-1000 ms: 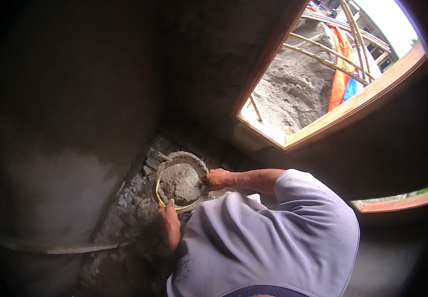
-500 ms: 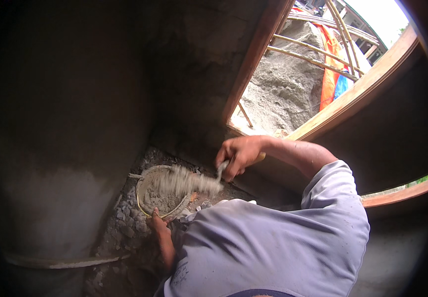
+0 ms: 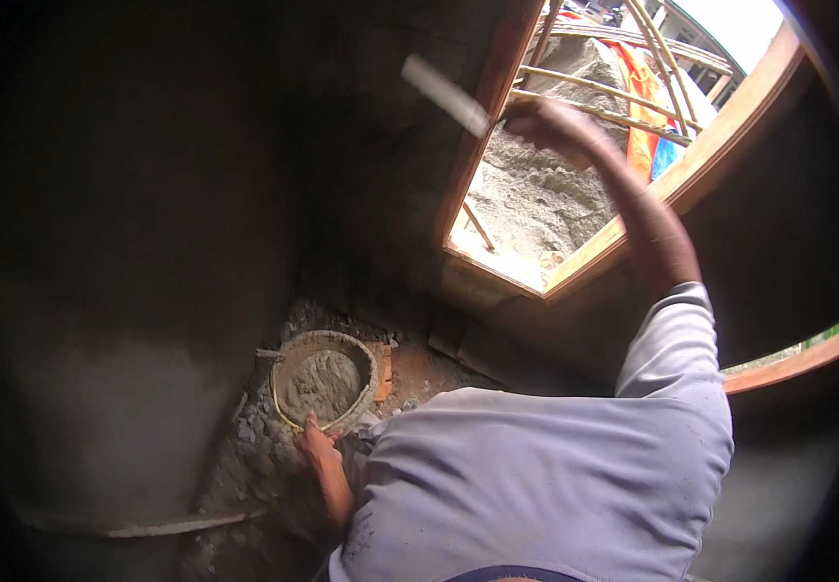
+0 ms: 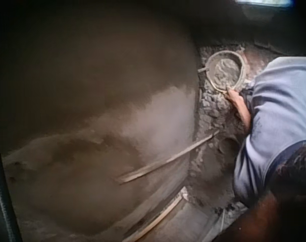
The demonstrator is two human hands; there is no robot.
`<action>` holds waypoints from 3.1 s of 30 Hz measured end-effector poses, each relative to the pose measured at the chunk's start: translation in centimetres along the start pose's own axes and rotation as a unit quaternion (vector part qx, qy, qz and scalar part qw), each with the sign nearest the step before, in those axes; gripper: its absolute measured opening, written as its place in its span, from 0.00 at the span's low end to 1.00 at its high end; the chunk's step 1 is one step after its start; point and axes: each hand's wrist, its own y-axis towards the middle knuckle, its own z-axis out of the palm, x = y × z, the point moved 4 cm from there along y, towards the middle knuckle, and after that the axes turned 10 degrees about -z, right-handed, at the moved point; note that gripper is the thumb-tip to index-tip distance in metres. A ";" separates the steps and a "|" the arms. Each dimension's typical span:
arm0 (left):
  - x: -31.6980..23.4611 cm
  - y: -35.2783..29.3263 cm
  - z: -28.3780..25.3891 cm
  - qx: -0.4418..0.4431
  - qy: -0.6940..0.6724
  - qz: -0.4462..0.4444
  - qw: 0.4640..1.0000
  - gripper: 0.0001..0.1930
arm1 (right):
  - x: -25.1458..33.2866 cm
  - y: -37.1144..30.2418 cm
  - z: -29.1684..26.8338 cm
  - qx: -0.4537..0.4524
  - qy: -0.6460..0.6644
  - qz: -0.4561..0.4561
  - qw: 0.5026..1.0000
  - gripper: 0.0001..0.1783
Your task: The person scoops wet cement from a bucket using a trowel and applies it to the wall and ceiling. They repeatedly smooth the surface with a long wooden straightedge to level the plaster. The work occurs in a small unfinished room with debris on the floor.
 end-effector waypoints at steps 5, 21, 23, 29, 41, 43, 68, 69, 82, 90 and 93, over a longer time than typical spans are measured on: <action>1.2 0.6 1.4 0.070 -0.020 -0.015 0.997 0.23 | -13.1 -0.7 10.6 0.099 -0.274 0.001 0.956 0.13; 0.5 0.6 2.2 0.100 -0.002 0.038 0.994 0.22 | 5.5 -1.9 3.9 -0.059 -0.102 -0.123 0.985 0.10; -2.3 -3.2 2.3 0.095 0.003 0.053 0.994 0.20 | 8.0 -3.2 13.0 0.086 0.200 -0.189 0.957 0.12; 1.1 -0.7 2.7 0.076 0.056 0.018 0.995 0.20 | 6.0 -9.6 34.7 0.354 -0.212 -0.286 0.865 0.09; 0.6 -3.1 2.5 0.088 0.042 0.117 0.988 0.15 | 8.8 -15.4 46.9 0.432 -0.100 -0.245 0.862 0.16; 1.2 -1.8 2.0 0.077 0.059 0.101 0.990 0.15 | 8.3 -15.5 46.3 0.451 -0.041 -0.190 0.871 0.19; 0.5 -2.0 2.2 0.058 -0.008 0.008 0.998 0.25 | -11.0 -2.3 5.0 0.010 0.222 0.112 0.969 0.08; 1.3 -0.8 1.8 0.045 -0.024 0.021 0.998 0.24 | -9.9 -2.2 3.0 -0.006 0.194 0.078 0.978 0.07; 0.4 -2.3 3.7 0.063 0.028 -0.007 0.998 0.26 | -22.0 2.5 23.1 0.065 -0.193 0.052 0.978 0.15; 1.0 -2.0 2.3 0.061 0.012 -0.002 0.998 0.25 | -14.5 3.0 11.2 -0.015 -0.174 0.037 0.984 0.14; 0.7 -2.3 2.3 0.072 -0.017 0.016 0.997 0.25 | -10.1 2.4 6.5 0.010 -0.243 0.056 0.968 0.13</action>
